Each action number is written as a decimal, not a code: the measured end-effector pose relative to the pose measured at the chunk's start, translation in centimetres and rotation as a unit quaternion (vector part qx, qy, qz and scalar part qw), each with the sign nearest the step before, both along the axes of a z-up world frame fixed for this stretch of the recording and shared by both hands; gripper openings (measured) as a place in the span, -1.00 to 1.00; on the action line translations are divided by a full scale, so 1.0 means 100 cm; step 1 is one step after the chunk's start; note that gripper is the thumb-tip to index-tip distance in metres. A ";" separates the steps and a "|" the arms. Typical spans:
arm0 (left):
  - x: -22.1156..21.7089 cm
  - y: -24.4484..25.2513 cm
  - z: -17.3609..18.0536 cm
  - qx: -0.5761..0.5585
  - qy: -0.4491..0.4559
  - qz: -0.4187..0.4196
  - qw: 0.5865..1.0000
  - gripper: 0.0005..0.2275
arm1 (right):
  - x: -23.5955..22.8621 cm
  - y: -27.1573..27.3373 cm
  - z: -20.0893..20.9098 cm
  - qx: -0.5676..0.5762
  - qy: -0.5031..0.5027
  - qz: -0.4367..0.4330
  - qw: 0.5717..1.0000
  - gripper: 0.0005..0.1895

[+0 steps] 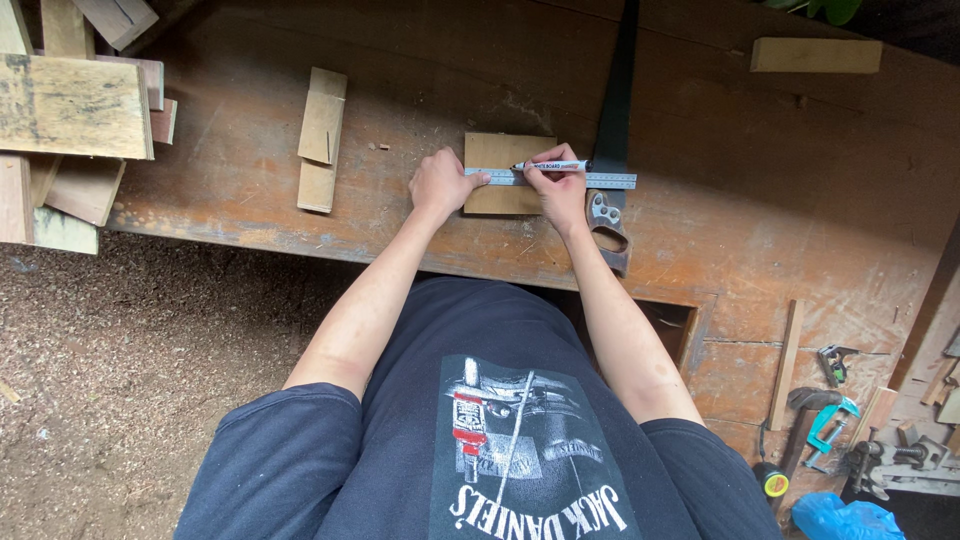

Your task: The person measures small wooden pieces with a metal ruler and marks them with a marker on a workbench. They repeatedly position the ruler, align it with the wood edges, and draw lines to indicate cut or assembly points.

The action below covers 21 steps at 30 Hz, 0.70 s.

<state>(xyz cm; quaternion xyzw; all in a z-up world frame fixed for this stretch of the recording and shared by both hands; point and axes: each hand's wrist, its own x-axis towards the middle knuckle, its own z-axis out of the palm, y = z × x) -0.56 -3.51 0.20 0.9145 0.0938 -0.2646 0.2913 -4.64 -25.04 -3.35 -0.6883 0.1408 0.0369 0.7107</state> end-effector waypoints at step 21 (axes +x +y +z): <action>0.001 0.001 -0.009 0.001 0.015 -0.026 1.000 -0.54 | -0.033 -0.036 0.006 0.255 0.046 -0.223 0.940 -0.83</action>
